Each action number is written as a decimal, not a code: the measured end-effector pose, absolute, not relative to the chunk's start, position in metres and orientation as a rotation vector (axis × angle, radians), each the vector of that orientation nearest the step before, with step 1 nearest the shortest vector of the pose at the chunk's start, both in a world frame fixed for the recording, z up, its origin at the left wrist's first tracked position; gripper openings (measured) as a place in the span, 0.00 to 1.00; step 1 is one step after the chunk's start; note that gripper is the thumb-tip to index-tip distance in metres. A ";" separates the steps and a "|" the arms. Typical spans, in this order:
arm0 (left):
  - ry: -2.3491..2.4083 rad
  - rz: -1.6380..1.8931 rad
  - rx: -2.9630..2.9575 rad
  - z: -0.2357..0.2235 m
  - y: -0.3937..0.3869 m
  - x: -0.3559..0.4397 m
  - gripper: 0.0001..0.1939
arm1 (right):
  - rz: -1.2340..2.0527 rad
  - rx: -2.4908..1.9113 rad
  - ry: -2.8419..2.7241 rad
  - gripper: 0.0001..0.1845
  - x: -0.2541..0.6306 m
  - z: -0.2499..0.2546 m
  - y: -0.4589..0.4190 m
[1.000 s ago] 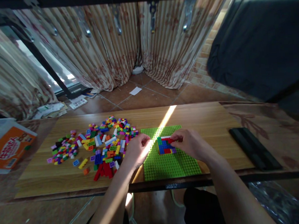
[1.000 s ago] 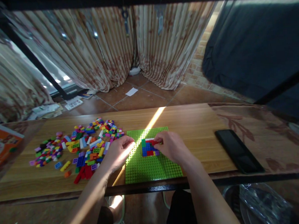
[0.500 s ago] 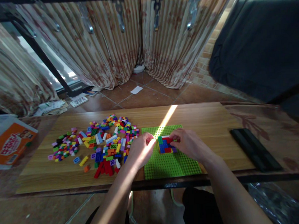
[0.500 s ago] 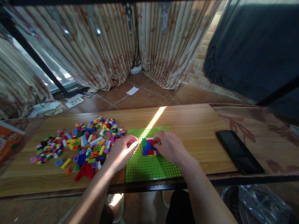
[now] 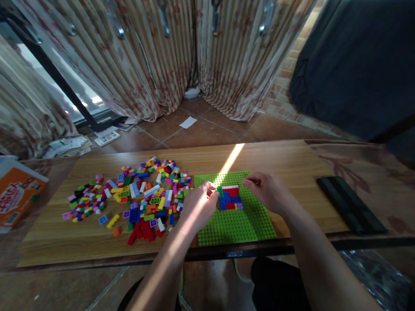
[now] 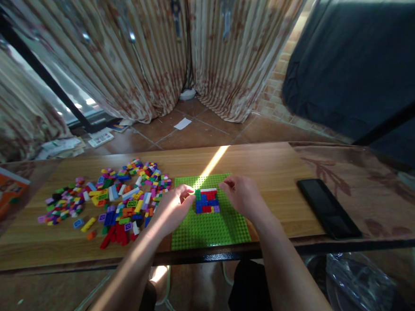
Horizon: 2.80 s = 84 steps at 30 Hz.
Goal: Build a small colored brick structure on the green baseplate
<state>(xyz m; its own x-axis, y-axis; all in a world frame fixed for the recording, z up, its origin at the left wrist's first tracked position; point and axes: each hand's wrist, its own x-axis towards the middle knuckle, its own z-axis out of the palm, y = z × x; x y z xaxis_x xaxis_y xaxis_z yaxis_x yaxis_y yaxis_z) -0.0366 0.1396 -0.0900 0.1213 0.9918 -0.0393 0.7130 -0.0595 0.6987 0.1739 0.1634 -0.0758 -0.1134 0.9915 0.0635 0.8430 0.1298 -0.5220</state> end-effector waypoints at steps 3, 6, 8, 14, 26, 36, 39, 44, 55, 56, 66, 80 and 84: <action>1.659 0.620 1.835 -0.092 0.141 -0.035 0.10 | 0.546 -1.798 -2.054 0.16 0.173 -0.080 0.165; 1.675 0.587 1.831 -0.092 0.141 -0.033 0.11 | 0.588 -1.793 -2.096 0.18 0.172 -0.081 0.165; 1.677 0.580 1.835 -0.091 0.141 -0.033 0.11 | 0.603 -1.794 -2.101 0.18 0.172 -0.081 0.165; 1.677 0.598 1.849 -0.092 0.141 -0.034 0.11 | 0.643 -1.823 -2.095 0.18 0.170 -0.081 0.164; 1.620 0.674 1.869 -0.087 0.139 -0.032 0.11 | 0.806 -1.725 -2.041 0.07 0.174 -0.083 0.164; 1.472 0.713 2.069 -0.090 0.129 -0.021 0.11 | 0.801 -1.793 -2.127 0.06 0.165 -0.080 0.158; 1.481 0.679 2.076 -0.089 0.129 -0.021 0.11 | 0.761 -1.805 -2.132 0.06 0.162 -0.082 0.158; 1.490 0.656 2.083 -0.087 0.129 -0.021 0.12 | 0.761 -1.760 -2.110 0.06 0.162 -0.084 0.158; 1.497 0.673 2.022 -0.087 0.128 -0.020 0.11 | 0.721 -1.691 -2.091 0.04 0.164 -0.085 0.158; 1.500 0.679 2.020 -0.087 0.128 -0.020 0.11 | 0.718 -1.675 -2.109 0.04 0.164 -0.086 0.158; 1.482 0.720 2.040 -0.093 0.131 -0.022 0.10 | 0.582 -1.665 -2.255 0.03 0.155 -0.079 0.154; 1.484 0.731 2.016 -0.094 0.130 -0.022 0.09 | 0.520 -1.600 -2.332 0.03 0.154 -0.079 0.152; 1.486 0.723 2.012 -0.094 0.130 -0.022 0.09 | 0.501 -1.609 -2.336 0.03 0.154 -0.080 0.152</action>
<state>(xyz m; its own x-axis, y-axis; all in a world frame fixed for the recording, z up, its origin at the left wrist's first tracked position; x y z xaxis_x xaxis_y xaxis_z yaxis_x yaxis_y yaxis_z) -0.0220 0.1302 -0.0940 0.2513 0.9620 0.1068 0.6775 -0.2536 0.6904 0.1543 0.1524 -0.0804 -0.3529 0.9355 0.0183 0.8456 0.3273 -0.4218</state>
